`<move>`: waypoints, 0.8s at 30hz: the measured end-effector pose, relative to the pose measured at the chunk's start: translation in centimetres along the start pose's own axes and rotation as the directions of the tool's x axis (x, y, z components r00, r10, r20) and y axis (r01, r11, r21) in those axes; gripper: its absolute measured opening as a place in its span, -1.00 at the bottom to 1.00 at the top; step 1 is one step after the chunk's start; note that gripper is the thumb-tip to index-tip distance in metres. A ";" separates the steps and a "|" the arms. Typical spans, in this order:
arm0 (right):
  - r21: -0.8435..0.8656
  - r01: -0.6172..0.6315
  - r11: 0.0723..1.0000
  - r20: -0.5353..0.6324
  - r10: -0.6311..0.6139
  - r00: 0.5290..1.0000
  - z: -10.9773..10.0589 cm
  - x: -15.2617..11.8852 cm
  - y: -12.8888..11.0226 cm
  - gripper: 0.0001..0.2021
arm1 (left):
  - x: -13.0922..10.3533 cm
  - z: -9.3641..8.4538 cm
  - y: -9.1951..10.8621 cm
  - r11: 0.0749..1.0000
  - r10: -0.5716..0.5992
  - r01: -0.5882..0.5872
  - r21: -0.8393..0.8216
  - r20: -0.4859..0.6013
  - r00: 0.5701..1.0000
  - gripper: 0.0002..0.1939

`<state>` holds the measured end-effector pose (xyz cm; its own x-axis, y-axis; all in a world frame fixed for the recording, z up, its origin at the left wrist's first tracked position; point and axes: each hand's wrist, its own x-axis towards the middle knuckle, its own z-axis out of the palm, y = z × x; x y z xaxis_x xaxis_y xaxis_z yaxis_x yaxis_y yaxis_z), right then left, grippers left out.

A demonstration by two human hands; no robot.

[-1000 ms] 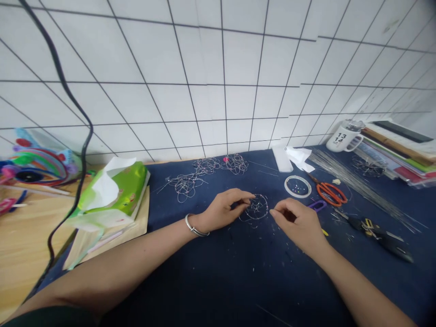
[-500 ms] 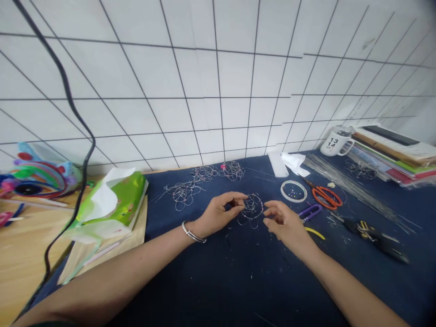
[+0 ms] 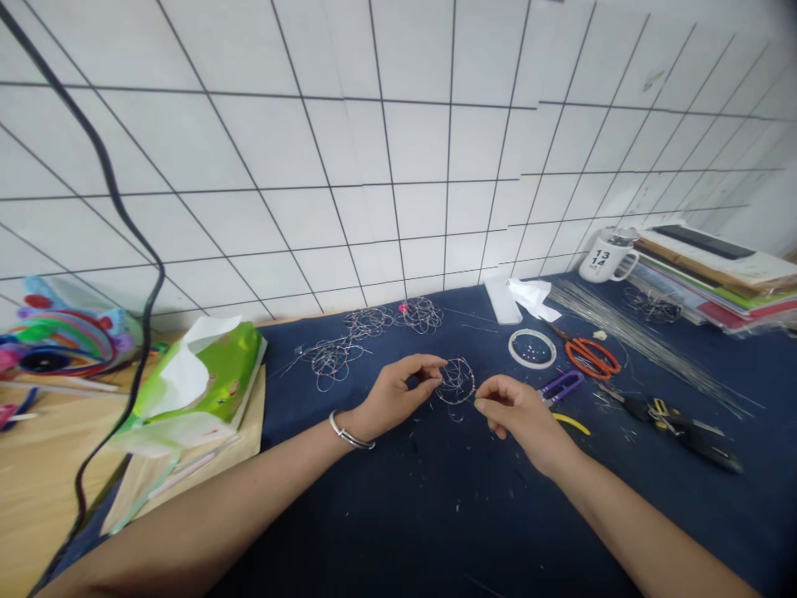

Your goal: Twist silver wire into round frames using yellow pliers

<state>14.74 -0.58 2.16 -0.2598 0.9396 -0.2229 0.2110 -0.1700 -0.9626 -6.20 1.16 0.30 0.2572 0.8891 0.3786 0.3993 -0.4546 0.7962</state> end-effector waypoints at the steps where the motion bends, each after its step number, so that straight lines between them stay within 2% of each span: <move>1: 0.013 -0.005 1.000 0.011 0.005 1.000 0.0 0.0 0.0 -0.90 | 0.0 0.0 0.0 1.000 0.009 -0.009 0.010 -0.005 1.000 -0.73; 7: 0.143 -0.068 0.987 0.129 0.049 0.990 0.1 -0.2 0.5 -0.89 | -0.1 0.2 -0.1 0.998 0.051 -0.051 0.034 -0.019 0.999 -0.74; 13: 0.249 -0.122 0.961 0.200 0.072 0.977 0.1 -0.3 0.6 -0.87 | -0.1 0.1 0.1 0.999 0.048 -0.048 0.026 -0.010 0.999 -0.74; 17: 0.258 -0.129 0.958 0.195 0.079 0.977 0.3 -0.4 0.5 -0.84 | -0.1 0.2 0.1 0.999 0.042 -0.041 0.034 -0.014 0.999 -0.75; 24: 0.267 -0.121 0.956 0.179 0.075 0.981 0.6 -0.3 0.8 -0.81 | -0.3 0.3 0.1 0.992 0.102 -0.101 0.072 -0.012 0.995 -0.74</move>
<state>14.44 -1.14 1.33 -0.4081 0.8558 -0.3180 -0.0187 -0.3561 -0.9343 -6.01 0.89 0.12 0.2857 0.8388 0.4635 0.4335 -0.5444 0.7181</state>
